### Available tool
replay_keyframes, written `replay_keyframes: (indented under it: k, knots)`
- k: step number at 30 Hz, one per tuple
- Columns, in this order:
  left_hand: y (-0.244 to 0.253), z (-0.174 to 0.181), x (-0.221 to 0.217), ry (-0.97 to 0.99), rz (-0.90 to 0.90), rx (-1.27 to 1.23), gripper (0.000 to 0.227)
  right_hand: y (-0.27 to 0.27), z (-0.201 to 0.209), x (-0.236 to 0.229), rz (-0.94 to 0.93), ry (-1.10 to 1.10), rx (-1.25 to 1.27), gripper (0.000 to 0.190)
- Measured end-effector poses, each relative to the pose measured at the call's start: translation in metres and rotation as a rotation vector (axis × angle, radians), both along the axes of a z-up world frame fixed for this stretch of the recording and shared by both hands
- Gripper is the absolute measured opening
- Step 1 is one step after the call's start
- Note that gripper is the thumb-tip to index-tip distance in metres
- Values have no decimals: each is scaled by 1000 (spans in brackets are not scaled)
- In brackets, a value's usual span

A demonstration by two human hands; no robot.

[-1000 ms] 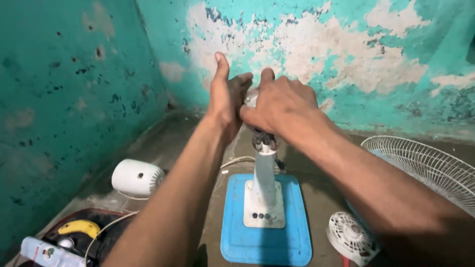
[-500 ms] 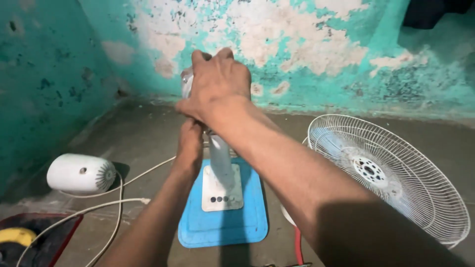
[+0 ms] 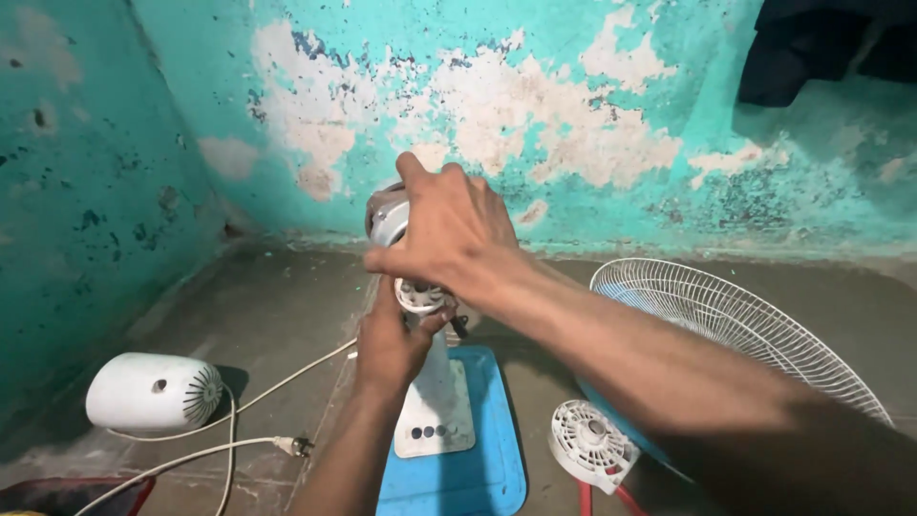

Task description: The person unplugs the fan's power cord from the wall socket, then uses a screwdriver to unscrew and remove the rear housing cover from the pedestal fan motor, holding the motor steady while prying the cover off and continuing to work on the motor housing with the screwdriver.

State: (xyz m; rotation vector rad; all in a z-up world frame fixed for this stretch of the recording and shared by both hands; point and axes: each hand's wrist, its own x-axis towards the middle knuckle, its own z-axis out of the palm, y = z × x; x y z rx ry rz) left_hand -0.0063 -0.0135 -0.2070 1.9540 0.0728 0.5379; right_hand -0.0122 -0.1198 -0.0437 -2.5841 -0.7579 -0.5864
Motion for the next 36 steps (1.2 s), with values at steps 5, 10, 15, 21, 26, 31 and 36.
replay_keyframes:
  k: [5,10,15,21,26,31,36]
  knots:
    - [6,-9,9,56,64,44,89,-1,1,5,40,4,53,77]
    - [7,-15,11,-6,36,49,91,-2,-2,9,40,4,95,75]
    - [6,-12,6,73,26,68,88,-3,-5,28,32,-6,230,84]
    - [10,-16,12,7,4,41,87,1,-5,23,19,-40,204,82]
    - [7,-6,5,95,3,51,91,8,-3,11,-5,8,123,81]
    - [8,-9,14,220,21,142,111,14,0,9,9,-29,37,76]
    - [10,-13,13,183,8,110,108,7,-8,2,97,-79,93,68]
